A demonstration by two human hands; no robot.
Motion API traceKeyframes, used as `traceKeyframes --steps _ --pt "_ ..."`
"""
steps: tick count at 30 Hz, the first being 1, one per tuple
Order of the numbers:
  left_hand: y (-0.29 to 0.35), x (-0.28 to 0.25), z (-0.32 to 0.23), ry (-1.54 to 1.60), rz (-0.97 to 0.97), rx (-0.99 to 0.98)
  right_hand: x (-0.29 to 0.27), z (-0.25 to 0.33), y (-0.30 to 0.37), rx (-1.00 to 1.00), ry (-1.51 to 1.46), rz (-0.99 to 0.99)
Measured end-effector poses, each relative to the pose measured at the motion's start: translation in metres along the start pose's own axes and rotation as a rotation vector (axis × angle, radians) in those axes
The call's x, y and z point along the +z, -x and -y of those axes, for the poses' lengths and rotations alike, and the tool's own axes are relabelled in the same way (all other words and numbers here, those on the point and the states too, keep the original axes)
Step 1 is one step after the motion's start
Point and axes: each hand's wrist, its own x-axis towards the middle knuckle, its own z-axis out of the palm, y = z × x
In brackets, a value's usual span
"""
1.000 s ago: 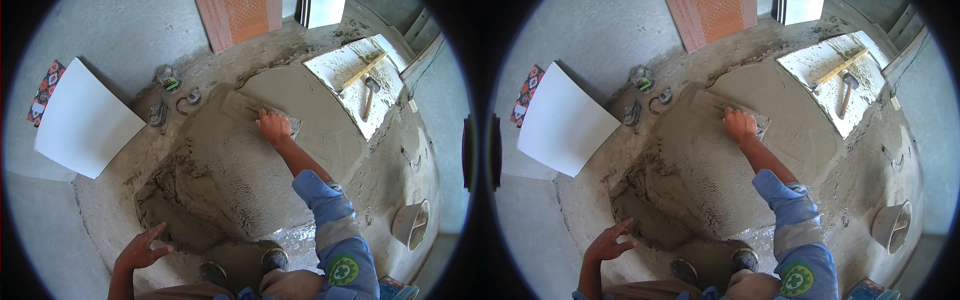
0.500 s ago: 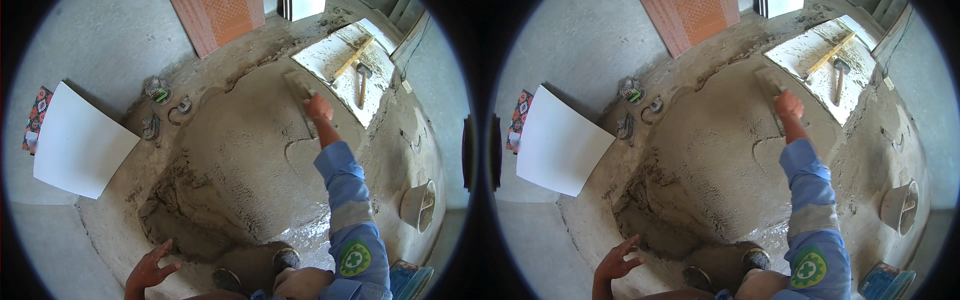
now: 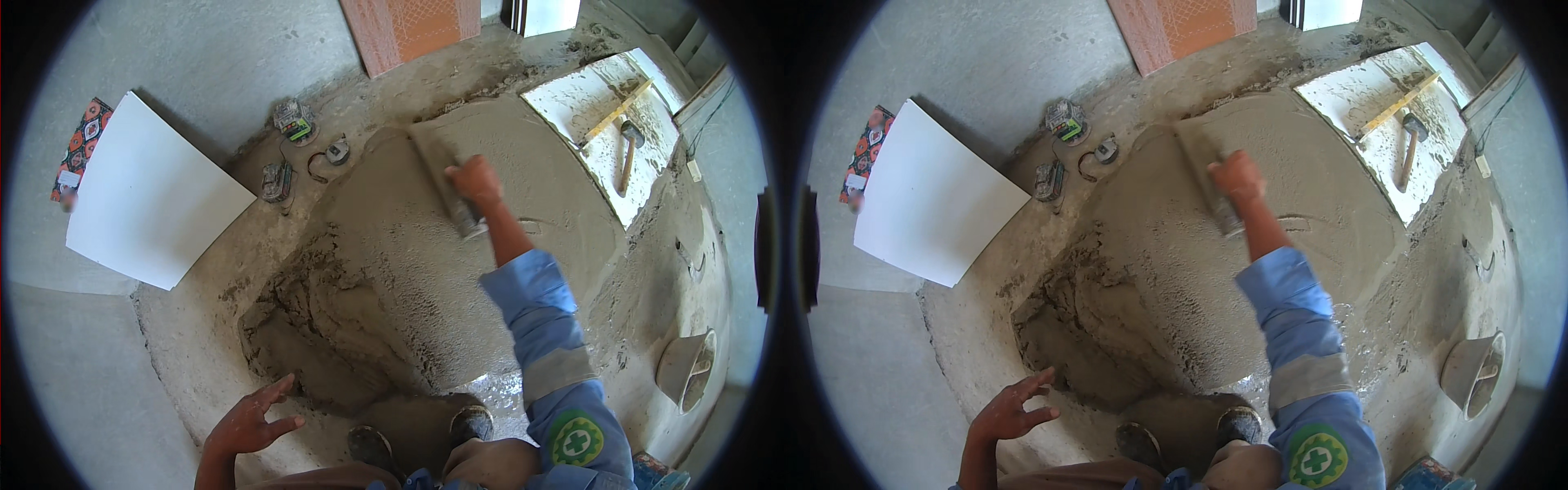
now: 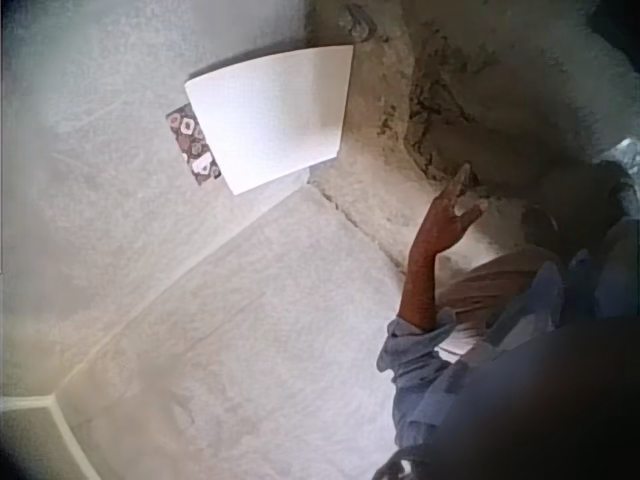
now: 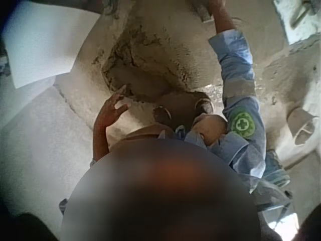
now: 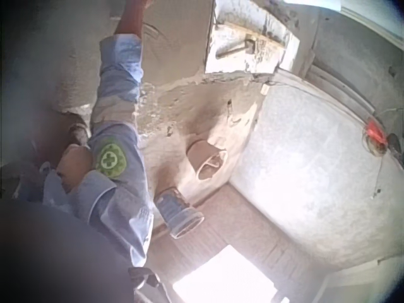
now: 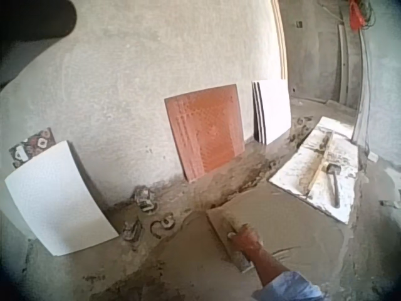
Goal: The person spreads and levels wet cement on the floor using a rectangular wooden float, then smooths the surface with a handheld wooden tool.
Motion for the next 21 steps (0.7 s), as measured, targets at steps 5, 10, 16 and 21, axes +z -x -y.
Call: traceKeyframes --steps 5,10,16,21 --pt "-0.011 0.006 -0.018 -0.053 0.006 0.071 0.041 0.048 0.065 -0.074 -0.023 0.134" --pt "-0.015 0.009 -0.041 -0.085 -0.012 0.098 0.091 0.059 0.123 -0.264 -0.038 0.256" --pt "-0.018 0.014 -0.034 -0.096 -0.005 0.062 0.073 0.022 0.093 -0.471 0.14 0.028" --pt "-0.023 0.013 -0.019 0.007 -0.019 0.029 0.008 -0.023 0.021 -0.273 0.262 -0.126"
